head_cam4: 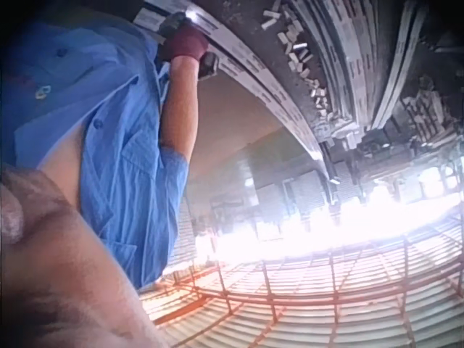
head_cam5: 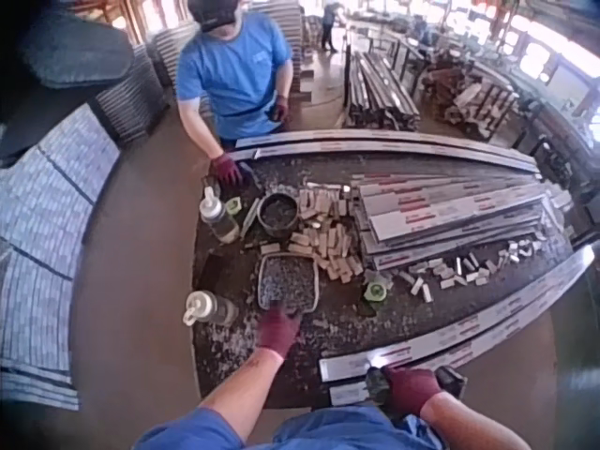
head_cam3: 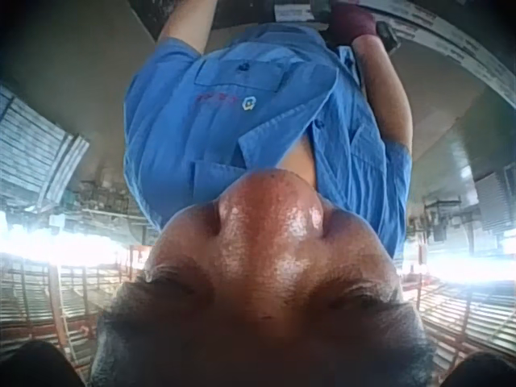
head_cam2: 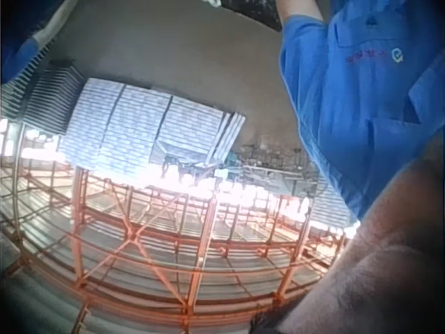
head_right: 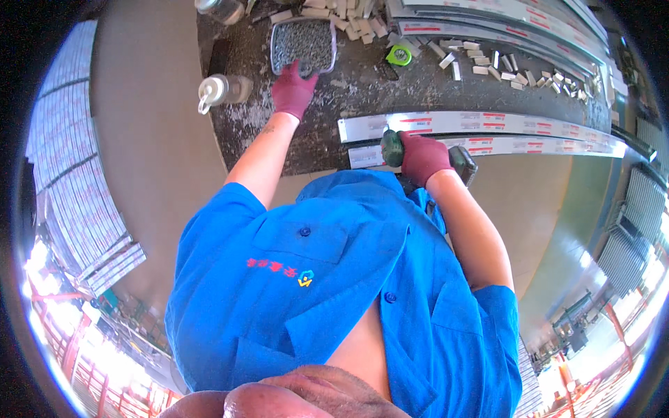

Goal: Drilling screws into aluminum extrusions using an electric drill to assemble frame components.

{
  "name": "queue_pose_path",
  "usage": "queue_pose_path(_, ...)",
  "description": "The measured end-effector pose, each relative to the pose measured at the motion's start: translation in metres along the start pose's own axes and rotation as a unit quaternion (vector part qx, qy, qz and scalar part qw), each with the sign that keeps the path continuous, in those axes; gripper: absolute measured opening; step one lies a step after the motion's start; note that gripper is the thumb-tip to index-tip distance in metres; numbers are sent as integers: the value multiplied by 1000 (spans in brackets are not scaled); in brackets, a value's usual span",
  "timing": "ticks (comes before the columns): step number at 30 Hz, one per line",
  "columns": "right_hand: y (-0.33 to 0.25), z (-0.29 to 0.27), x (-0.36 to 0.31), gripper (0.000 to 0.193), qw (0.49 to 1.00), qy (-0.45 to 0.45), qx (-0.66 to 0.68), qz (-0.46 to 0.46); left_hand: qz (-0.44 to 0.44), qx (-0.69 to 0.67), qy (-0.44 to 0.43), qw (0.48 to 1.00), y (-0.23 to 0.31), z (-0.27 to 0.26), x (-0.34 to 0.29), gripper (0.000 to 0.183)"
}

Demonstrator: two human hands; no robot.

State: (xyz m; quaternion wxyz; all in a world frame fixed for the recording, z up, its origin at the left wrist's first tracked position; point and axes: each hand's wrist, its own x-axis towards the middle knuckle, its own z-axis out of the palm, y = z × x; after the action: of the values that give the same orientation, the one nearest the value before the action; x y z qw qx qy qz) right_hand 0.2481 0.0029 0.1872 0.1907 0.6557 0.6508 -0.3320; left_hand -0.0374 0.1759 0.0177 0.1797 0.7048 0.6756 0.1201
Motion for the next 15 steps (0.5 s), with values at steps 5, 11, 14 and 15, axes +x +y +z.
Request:
queue_pose_path(5, -1, -1, -3, 44, 1000, -14, 4, 24, -72, 97, -185, 975, 26, -18, 66, 73)
queue_pose_path(11, 2, 3, -1, 42, 1000, -22, 8, 7, -22, 142, -171, 975, 10, 13, 74, 51)
queue_pose_path(14, 5, 3, -7, 42, 1000, -2, 22, 14, -29, 64, -161, 984, 16, 5, 72, 47)
queue_pose_path(15, 7, 3, -9, 41, 1000, 0, 27, 15, -48, 44, -146, 987, 21, 1, 73, 45)
